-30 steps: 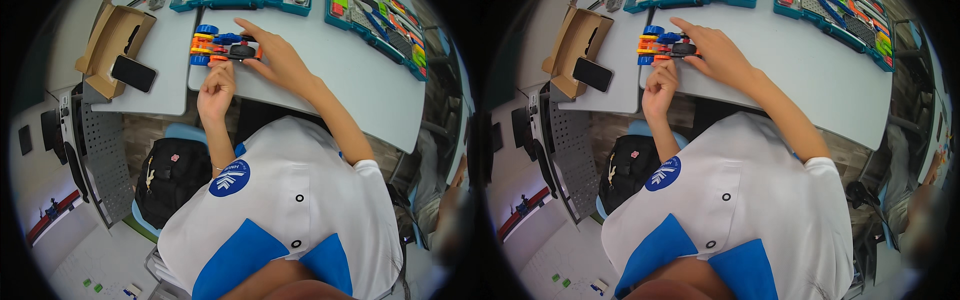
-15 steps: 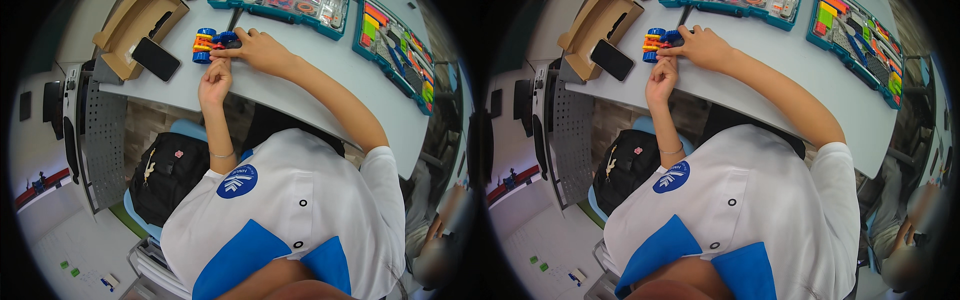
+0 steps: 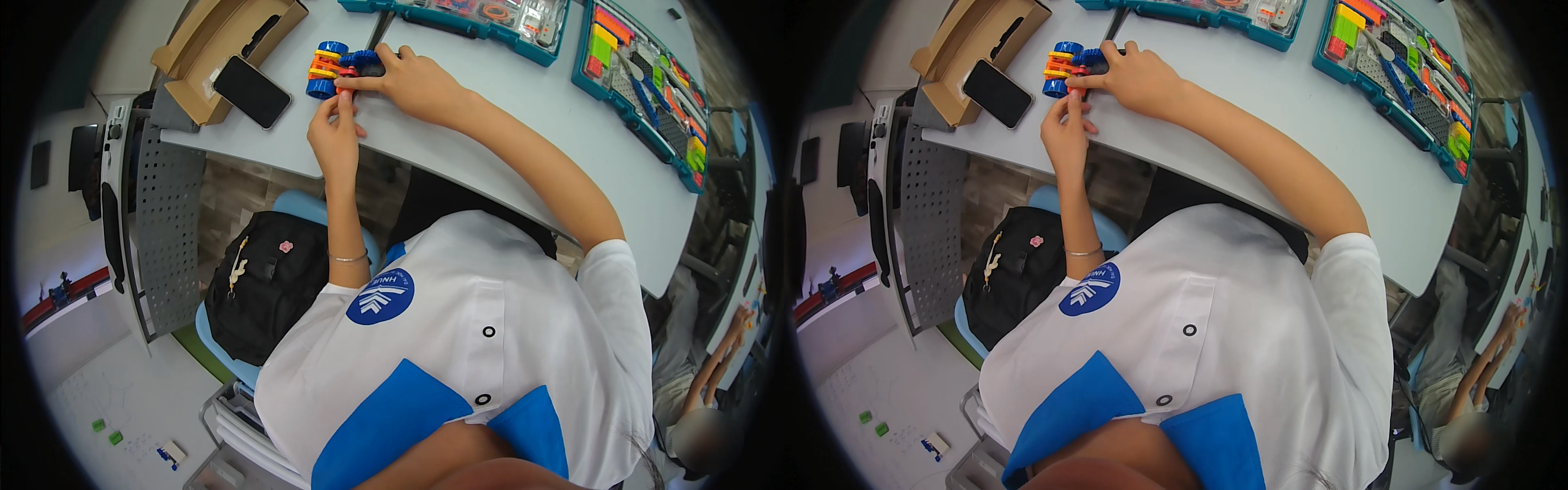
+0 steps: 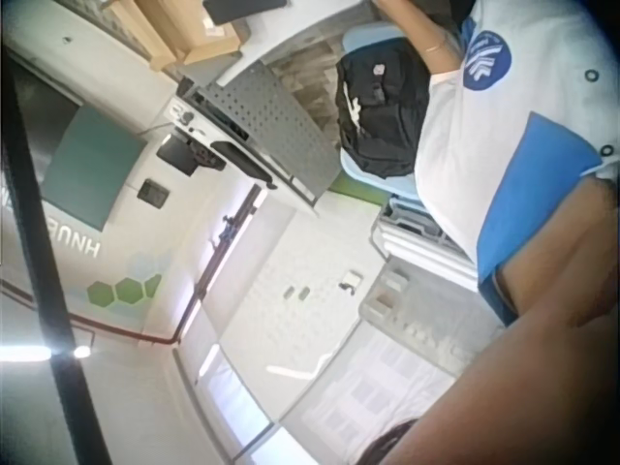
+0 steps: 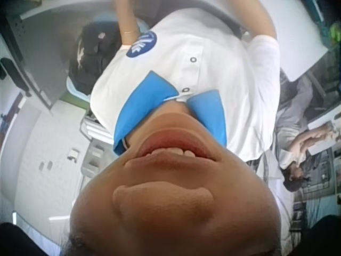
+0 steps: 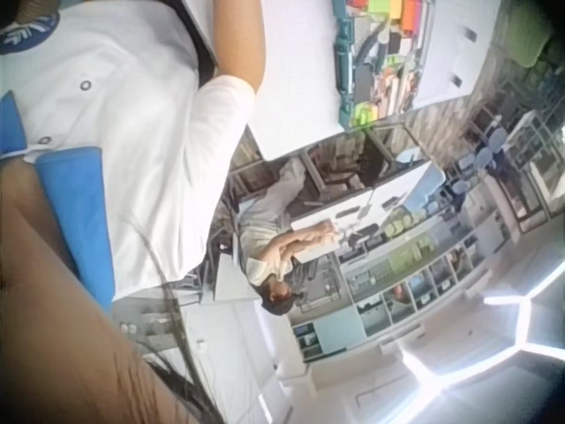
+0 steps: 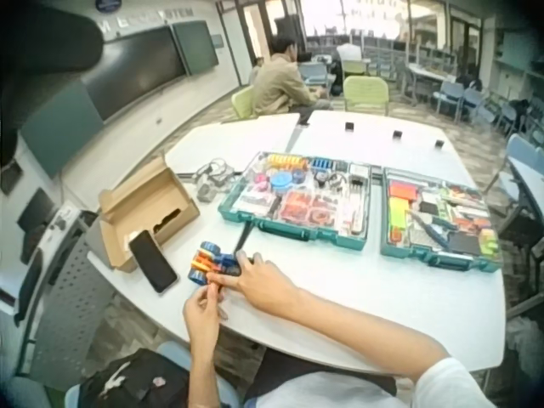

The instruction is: The person assembles a small toy vehicle using colorful plastic parts from a kit. They repeatedly attach and detach wheels and body pieces, rotating the toy to fit components together on a white table.

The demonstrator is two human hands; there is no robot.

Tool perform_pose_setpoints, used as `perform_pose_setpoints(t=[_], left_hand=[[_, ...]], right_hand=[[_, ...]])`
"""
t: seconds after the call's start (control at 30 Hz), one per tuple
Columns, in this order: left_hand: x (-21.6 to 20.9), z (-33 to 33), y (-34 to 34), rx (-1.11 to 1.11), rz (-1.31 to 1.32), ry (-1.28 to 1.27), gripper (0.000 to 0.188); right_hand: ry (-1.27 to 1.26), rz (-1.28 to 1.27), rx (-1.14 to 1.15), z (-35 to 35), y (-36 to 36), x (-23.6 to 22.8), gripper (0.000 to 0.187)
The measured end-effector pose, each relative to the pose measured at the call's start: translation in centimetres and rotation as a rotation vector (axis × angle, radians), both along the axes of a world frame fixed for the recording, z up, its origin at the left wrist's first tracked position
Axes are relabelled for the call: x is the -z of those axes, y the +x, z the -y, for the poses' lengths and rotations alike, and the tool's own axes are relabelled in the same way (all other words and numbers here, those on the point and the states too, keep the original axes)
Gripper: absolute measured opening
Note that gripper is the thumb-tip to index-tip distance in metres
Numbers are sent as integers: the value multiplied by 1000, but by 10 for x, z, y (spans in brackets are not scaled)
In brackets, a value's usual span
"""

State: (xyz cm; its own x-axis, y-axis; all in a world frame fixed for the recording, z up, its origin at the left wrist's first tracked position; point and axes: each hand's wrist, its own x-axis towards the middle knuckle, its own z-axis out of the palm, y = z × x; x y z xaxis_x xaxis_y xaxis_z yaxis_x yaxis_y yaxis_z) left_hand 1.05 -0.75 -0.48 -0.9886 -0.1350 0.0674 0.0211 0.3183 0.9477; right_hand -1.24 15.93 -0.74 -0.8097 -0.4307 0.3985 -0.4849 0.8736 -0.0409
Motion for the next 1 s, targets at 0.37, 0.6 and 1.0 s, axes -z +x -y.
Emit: perform_pose_setpoints(t=[0.37,0.6,1.0], left_hand=[[12,37,-47,126,179,268,39],[33,85,-98,282,499,945,31],[25,88,-133,405,811,1516,20]], right_hand=[[-211,-100,-47,21,-23,16,73],[-320,59,15,39,-44,3,90],[-280,-49,20,42,-85,14,90]])
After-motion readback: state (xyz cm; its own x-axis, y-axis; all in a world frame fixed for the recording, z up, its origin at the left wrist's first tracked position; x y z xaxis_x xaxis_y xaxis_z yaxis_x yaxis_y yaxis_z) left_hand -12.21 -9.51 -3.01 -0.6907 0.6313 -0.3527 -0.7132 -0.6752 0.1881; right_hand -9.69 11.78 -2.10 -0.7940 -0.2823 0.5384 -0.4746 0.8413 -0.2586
